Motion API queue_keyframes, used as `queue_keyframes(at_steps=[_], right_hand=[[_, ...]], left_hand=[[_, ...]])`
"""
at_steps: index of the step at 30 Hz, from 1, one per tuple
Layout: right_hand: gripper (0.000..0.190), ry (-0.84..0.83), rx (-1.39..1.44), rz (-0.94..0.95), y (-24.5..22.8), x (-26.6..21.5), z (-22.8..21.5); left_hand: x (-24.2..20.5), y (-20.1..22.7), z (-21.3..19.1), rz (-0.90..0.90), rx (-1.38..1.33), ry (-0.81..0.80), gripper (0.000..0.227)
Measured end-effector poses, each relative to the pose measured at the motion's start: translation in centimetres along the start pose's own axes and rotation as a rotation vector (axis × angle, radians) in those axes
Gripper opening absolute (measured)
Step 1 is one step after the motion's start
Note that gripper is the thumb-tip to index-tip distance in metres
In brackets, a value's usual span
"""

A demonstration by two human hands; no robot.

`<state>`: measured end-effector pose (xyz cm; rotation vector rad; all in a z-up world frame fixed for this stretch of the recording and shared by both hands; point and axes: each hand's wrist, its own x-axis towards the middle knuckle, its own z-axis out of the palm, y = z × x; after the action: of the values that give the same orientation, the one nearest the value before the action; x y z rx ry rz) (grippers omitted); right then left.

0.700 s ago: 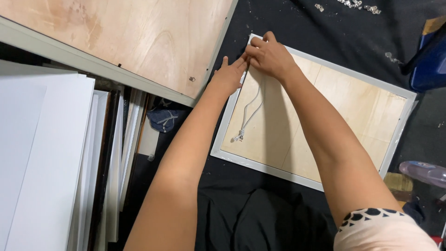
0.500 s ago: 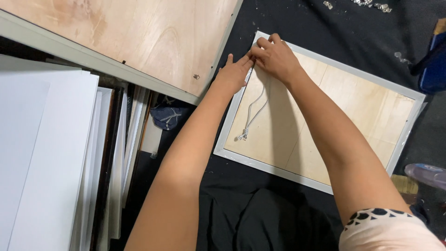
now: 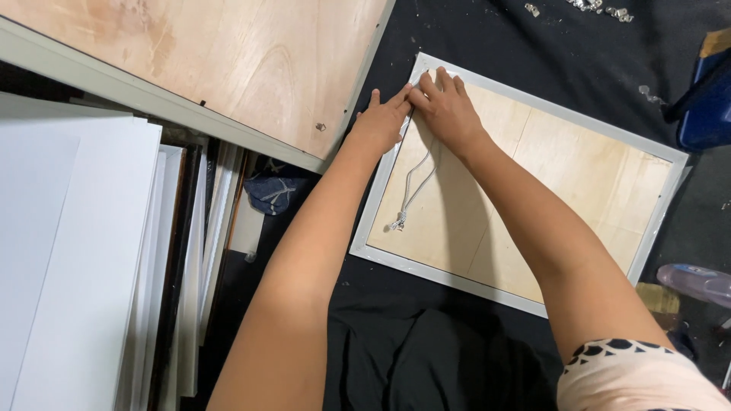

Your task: The person wipes a plastic-covered framed panel with a cloth, then uses a brush to smooth the plastic. They place a wooden board with a metal hanging wire over the frame and press it into place. The person then folds the plastic edges over the board's perimeter.

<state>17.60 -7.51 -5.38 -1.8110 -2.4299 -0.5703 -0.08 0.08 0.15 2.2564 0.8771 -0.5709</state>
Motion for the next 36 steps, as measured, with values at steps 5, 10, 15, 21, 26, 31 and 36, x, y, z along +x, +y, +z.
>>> queue_keyframes(at_steps=[5, 10, 15, 21, 26, 31, 36], right_hand=[[0.017, 0.041, -0.084, -0.003, 0.1, 0.9, -0.5], [0.013, -0.003, -0.048, -0.024, 1.7, 1.8, -1.6], [0.011, -0.118, 0.062, -0.080, 3.1, 2.3, -3.9], [0.005, -0.048, 0.072, -0.033, 3.7, 2.7, -5.4], [0.008, -0.118, 0.177, 0.017, 3.0, 2.4, -4.9], [0.008, -0.121, 0.177, 0.015, 3.1, 2.0, -5.1], [0.010, -0.107, 0.231, 0.022, 2.9, 1.9, -5.0]], left_hand=[[-0.3, -0.2, 0.2, 0.022, 0.003, 0.026, 0.074], [-0.2, 0.0, 0.3, 0.035, 0.018, 0.072, 0.073], [-1.8, 1.1, -1.0, -0.045, -0.043, 0.019, 0.071], [3.1, -0.9, 4.2, 0.030, 0.224, 0.764, 0.034], [3.2, 0.1, 5.1, -0.062, 0.258, 0.849, 0.032], [2.2, 0.0, 3.7, -0.012, 0.133, 0.690, 0.036], [2.8, -0.4, 3.4, 0.129, -0.100, 0.544, 0.035]])
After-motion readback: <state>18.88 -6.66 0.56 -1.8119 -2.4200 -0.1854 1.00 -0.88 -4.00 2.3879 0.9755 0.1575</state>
